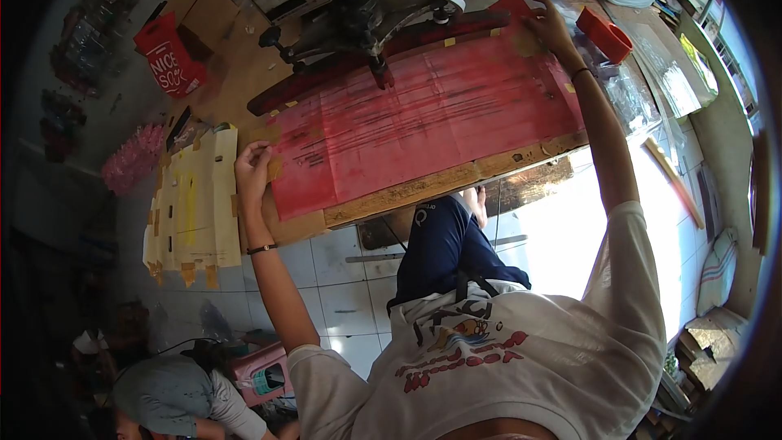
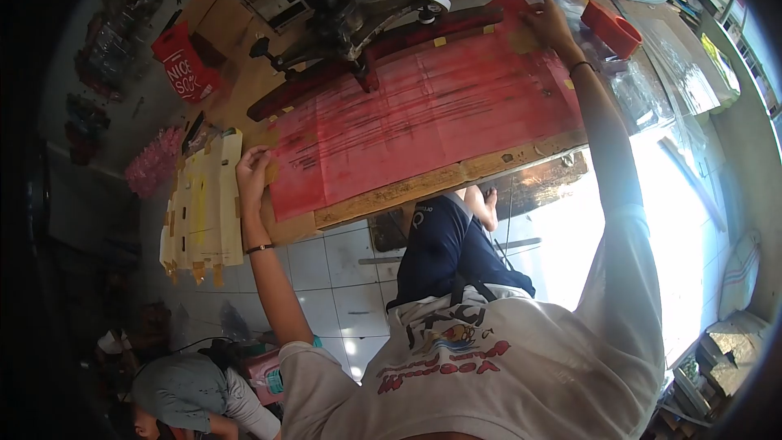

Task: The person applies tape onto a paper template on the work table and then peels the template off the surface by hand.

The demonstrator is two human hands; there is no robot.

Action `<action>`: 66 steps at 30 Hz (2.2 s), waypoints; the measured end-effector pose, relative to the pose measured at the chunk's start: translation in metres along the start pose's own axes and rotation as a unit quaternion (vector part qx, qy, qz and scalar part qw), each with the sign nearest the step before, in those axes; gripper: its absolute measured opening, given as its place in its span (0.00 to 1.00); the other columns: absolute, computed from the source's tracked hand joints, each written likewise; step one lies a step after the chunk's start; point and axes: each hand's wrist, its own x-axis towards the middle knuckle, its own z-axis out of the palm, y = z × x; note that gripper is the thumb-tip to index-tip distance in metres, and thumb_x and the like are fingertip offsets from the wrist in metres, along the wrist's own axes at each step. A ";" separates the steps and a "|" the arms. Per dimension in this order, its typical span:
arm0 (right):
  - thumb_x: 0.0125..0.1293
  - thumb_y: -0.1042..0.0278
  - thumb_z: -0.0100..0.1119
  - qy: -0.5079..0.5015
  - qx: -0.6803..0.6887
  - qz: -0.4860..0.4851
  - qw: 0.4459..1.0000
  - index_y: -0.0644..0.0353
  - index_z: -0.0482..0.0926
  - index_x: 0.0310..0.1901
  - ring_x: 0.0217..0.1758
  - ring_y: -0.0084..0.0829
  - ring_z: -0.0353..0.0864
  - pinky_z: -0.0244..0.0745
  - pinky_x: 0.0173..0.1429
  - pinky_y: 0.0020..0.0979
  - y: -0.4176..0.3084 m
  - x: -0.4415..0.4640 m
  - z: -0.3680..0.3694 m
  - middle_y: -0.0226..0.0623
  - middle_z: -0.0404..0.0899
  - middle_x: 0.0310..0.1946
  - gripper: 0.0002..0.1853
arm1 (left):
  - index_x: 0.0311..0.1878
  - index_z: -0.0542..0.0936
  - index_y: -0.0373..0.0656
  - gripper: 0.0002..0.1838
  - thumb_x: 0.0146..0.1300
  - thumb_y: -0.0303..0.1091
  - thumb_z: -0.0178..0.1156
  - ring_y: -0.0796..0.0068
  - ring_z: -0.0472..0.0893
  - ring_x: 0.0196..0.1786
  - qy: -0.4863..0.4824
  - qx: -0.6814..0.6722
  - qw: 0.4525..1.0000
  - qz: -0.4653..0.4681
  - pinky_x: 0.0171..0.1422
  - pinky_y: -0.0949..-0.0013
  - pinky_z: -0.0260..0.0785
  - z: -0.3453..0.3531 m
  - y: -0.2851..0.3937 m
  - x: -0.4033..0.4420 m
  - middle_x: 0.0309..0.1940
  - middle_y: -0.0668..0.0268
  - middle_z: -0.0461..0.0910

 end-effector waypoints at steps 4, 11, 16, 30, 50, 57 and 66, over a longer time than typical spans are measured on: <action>0.61 0.64 0.70 -0.101 -0.103 -0.078 0.986 0.54 0.70 0.65 0.43 0.42 0.87 0.81 0.50 0.40 0.006 0.006 -0.010 0.44 0.86 0.41 0.31 | 0.46 0.82 0.35 0.09 0.69 0.31 0.62 0.81 0.77 0.40 0.005 0.030 1.000 0.007 0.47 0.75 0.69 0.000 -0.001 0.000 0.36 0.69 0.81; 0.64 0.60 0.69 -0.061 -0.081 -0.102 0.990 0.50 0.70 0.65 0.40 0.36 0.87 0.79 0.47 0.36 0.012 0.005 -0.008 0.40 0.87 0.38 0.29 | 0.46 0.81 0.34 0.11 0.69 0.33 0.65 0.83 0.77 0.40 0.010 0.029 0.999 -0.037 0.47 0.78 0.69 -0.001 0.002 0.000 0.37 0.69 0.82; 0.65 0.56 0.69 -0.054 -0.060 0.006 0.997 0.53 0.71 0.66 0.41 0.29 0.86 0.79 0.47 0.32 0.007 0.007 -0.012 0.39 0.87 0.41 0.30 | 0.47 0.81 0.34 0.10 0.69 0.32 0.65 0.83 0.78 0.41 0.023 0.047 0.998 -0.028 0.49 0.78 0.69 0.005 0.005 0.007 0.37 0.69 0.82; 0.66 0.60 0.69 -0.086 -0.054 0.033 0.994 0.63 0.76 0.58 0.36 0.24 0.85 0.79 0.40 0.28 -0.035 0.001 -0.030 0.38 0.88 0.35 0.23 | 0.49 0.82 0.35 0.10 0.68 0.30 0.65 0.83 0.77 0.43 0.015 0.032 0.997 -0.072 0.50 0.78 0.68 -0.001 0.008 0.006 0.39 0.68 0.82; 0.71 0.56 0.60 -0.118 -0.073 -0.024 0.990 0.58 0.75 0.64 0.32 0.18 0.80 0.75 0.37 0.25 0.036 0.016 -0.017 0.28 0.84 0.33 0.24 | 0.51 0.80 0.36 0.11 0.69 0.31 0.64 0.87 0.74 0.36 -0.021 0.040 0.999 -0.026 0.43 0.80 0.66 -0.003 -0.004 0.008 0.34 0.73 0.79; 0.70 0.54 0.61 -0.146 -0.059 -0.032 0.987 0.58 0.75 0.64 0.42 0.20 0.82 0.76 0.47 0.26 0.015 0.008 -0.020 0.32 0.86 0.39 0.25 | 0.48 0.81 0.36 0.09 0.69 0.30 0.64 0.87 0.76 0.37 0.008 0.050 0.998 -0.032 0.43 0.80 0.67 0.002 -0.001 0.006 0.34 0.71 0.81; 0.70 0.54 0.63 -0.221 -0.030 -0.018 0.975 0.58 0.75 0.65 0.45 0.22 0.82 0.75 0.51 0.25 0.018 0.016 -0.029 0.36 0.86 0.43 0.26 | 0.46 0.81 0.35 0.07 0.68 0.28 0.63 0.86 0.77 0.36 -0.004 0.033 0.999 -0.015 0.42 0.79 0.68 -0.001 0.000 0.009 0.33 0.71 0.81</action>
